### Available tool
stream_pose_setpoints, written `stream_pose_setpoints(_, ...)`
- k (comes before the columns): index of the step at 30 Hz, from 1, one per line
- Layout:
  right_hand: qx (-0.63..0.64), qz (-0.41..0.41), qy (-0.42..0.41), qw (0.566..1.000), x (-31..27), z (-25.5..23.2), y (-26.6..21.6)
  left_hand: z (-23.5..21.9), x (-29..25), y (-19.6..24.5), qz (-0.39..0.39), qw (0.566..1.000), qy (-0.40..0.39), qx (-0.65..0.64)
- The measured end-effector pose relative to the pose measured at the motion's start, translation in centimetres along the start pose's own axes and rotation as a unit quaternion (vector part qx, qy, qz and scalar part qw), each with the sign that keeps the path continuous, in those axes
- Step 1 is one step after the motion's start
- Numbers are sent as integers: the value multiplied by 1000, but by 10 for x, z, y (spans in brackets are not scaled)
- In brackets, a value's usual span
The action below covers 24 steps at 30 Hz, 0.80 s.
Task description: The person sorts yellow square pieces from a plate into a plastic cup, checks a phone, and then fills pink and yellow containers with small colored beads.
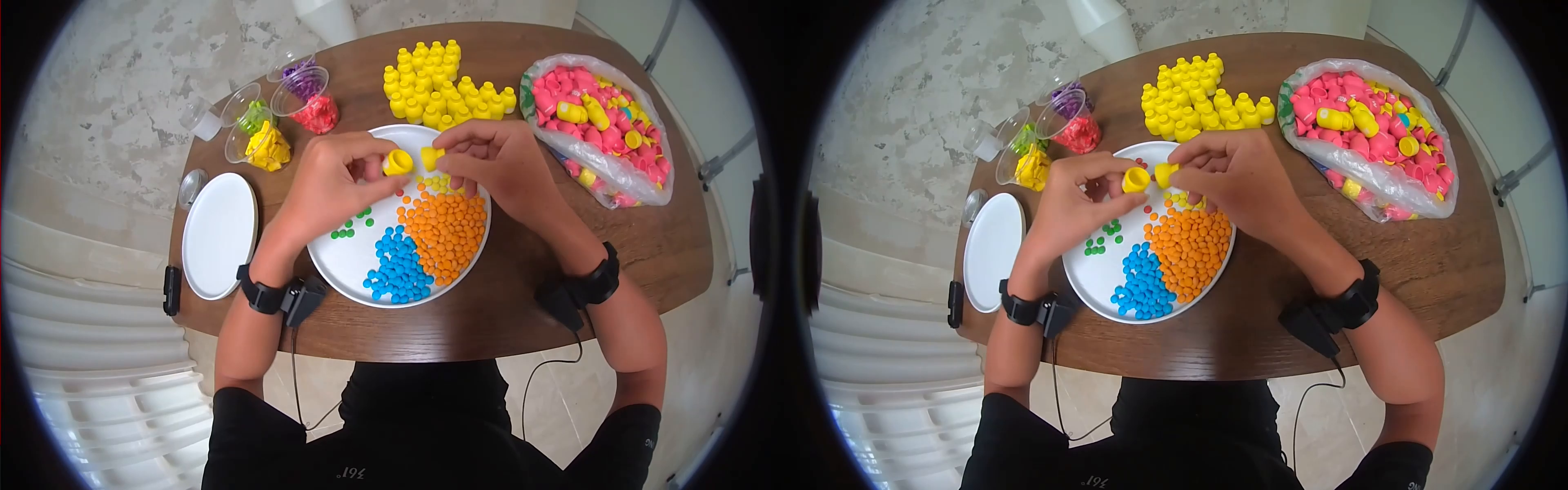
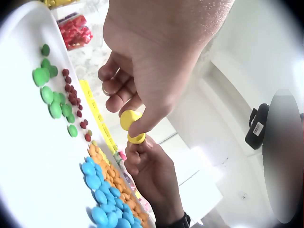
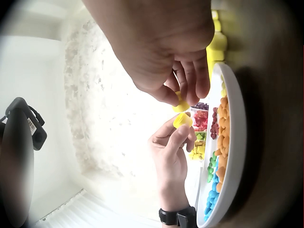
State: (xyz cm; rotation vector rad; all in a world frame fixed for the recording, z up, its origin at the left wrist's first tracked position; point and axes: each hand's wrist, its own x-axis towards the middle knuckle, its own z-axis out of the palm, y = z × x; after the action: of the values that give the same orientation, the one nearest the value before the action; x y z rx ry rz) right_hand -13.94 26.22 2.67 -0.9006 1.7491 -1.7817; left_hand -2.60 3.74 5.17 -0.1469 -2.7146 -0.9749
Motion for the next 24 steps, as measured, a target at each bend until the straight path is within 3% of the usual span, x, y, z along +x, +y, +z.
stream_pose_setpoints(7,-21,-9,-22,1000,-3,15,0,5,-5,13,13,1000,-12,4)
stream_pose_setpoints(9,-105,-116,-6,988,-5,16,2,7,-7,12,23,1000,-14,16)
stream_pose_setpoints(12,-148,-126,8,981,-10,19,-11,9,-9,14,91,995,13,46)
stream_pose_setpoints(20,-122,-159,38,979,-6,23,-18,14,-8,22,47,992,107,-52)
stream_pose_setpoints(24,-58,-179,37,982,-2,24,-3,14,-5,15,72,994,81,-2)
